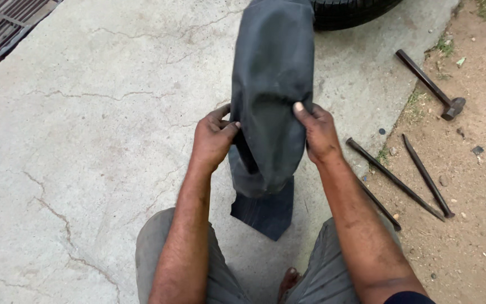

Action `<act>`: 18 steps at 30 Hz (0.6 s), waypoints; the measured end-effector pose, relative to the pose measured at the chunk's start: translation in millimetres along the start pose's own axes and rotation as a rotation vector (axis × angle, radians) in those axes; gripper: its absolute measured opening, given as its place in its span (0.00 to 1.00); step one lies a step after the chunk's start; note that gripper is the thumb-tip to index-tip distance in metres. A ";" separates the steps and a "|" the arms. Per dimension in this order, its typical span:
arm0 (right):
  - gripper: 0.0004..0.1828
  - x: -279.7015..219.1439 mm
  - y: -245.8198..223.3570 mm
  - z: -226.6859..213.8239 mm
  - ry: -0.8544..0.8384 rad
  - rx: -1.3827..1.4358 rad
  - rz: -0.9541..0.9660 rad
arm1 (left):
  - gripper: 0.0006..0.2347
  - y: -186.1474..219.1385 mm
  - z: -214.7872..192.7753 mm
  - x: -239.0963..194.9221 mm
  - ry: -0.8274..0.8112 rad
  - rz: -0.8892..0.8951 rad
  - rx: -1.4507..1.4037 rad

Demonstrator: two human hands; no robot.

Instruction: The person kneels on a concrete surface and manipulates a black rubber inner tube, stretching and folding it. They then place the inner tube into a car tire and proceed to push the tube's edges into the tire's inner rim, working around the circumference to seat it.

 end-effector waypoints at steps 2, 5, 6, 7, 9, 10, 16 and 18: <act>0.28 -0.2 -10.1 -3.0 0.083 0.035 0.014 | 0.23 5.9 -0.7 1.0 -0.036 0.033 -0.040; 0.30 -9.3 -24.3 -0.3 0.106 0.086 -0.013 | 0.24 7.2 3.9 -4.8 -0.096 0.055 -0.130; 0.31 -11.1 -31.0 2.1 0.093 0.103 -0.036 | 0.24 9.2 6.3 -5.5 -0.117 0.064 -0.163; 0.32 -13.4 -35.5 4.1 0.096 0.113 -0.038 | 0.23 11.8 6.9 -6.6 -0.127 0.073 -0.186; 0.33 -18.2 -43.5 5.7 0.104 0.130 -0.041 | 0.23 16.6 10.8 -8.7 -0.148 0.090 -0.233; 0.34 -20.5 -46.0 5.9 0.111 0.126 -0.040 | 0.24 18.2 12.0 -10.2 -0.143 0.084 -0.266; 0.37 -21.2 -48.0 11.4 0.066 0.261 -0.085 | 0.22 36.7 20.3 -20.8 -0.047 0.055 -0.212; 0.37 -19.3 -46.9 4.9 0.113 0.314 -0.115 | 0.25 47.0 24.1 -25.5 -0.011 0.074 0.034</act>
Point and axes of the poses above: each hand's wrist, its own x-axis towards the middle knuckle, its own z-axis out of the palm, y = z × x, the point moved 7 cm from there along x, towards the middle knuckle, and after that the axes turned 3 degrees about -y, right-handed, at the moved point
